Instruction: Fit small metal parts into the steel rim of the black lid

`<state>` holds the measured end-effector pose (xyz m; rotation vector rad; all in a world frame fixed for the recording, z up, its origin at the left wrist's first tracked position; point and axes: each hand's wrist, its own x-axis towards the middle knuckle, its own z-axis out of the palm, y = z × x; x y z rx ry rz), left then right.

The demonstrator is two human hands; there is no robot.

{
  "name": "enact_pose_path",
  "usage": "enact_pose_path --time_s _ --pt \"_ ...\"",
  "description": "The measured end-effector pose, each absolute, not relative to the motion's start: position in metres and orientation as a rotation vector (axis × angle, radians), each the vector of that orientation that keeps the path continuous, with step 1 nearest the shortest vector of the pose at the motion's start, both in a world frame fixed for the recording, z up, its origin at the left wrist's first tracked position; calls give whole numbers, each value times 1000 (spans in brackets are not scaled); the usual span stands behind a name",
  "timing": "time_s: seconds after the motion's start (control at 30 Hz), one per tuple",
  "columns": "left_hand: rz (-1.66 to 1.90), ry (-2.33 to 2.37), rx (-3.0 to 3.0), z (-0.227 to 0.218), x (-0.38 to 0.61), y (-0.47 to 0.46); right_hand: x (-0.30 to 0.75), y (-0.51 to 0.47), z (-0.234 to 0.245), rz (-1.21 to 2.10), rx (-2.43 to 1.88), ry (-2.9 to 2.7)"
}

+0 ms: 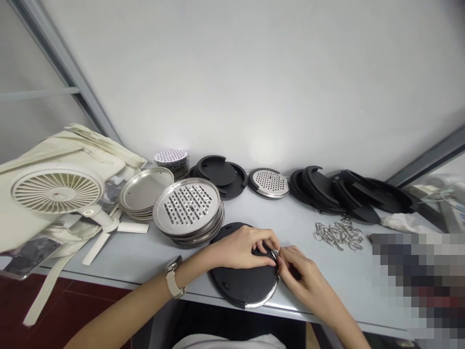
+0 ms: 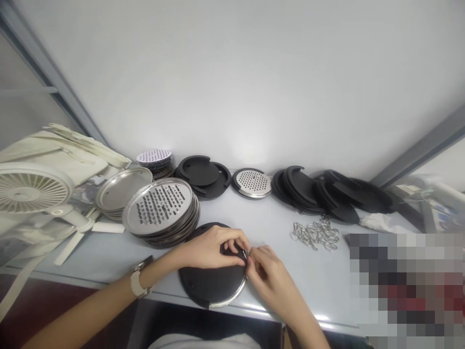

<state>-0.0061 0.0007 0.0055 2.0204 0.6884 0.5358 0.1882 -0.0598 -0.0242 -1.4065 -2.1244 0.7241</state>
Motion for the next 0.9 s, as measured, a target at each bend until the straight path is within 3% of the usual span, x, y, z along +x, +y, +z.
enact_pose_path --time_s 0.9 --pt "624 783 1982 5 1 -5 189 -57 -27 734 -1454 -2047"
